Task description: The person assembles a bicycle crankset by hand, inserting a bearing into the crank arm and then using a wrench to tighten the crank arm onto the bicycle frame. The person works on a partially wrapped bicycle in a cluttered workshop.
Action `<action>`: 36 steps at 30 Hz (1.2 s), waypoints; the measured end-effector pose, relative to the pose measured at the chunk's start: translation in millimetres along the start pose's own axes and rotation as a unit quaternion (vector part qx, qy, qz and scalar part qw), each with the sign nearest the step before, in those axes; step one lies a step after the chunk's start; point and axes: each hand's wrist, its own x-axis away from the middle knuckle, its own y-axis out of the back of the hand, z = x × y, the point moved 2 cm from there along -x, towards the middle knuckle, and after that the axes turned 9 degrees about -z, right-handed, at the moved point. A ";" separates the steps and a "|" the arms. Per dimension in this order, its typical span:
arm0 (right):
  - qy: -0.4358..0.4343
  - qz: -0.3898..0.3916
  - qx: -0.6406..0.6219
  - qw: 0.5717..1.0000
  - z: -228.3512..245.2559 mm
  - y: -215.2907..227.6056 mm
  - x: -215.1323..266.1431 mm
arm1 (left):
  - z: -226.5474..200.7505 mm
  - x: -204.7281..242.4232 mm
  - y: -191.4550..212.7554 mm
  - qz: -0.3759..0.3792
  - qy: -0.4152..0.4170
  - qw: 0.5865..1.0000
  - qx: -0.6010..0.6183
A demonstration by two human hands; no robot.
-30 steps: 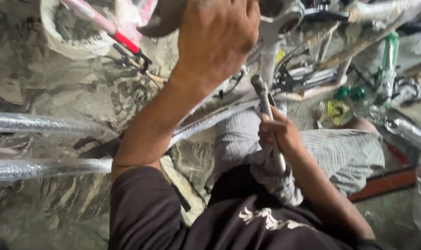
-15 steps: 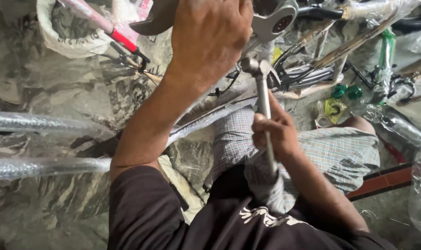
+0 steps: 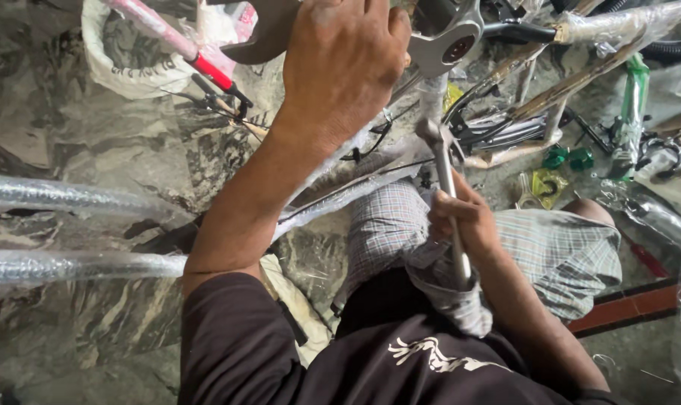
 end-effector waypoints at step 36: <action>0.497 -0.040 0.237 0.834 91.7 -38.9 -115.0 | -2.6 -3.4 12.1 0.052 -0.021 0.998 -0.009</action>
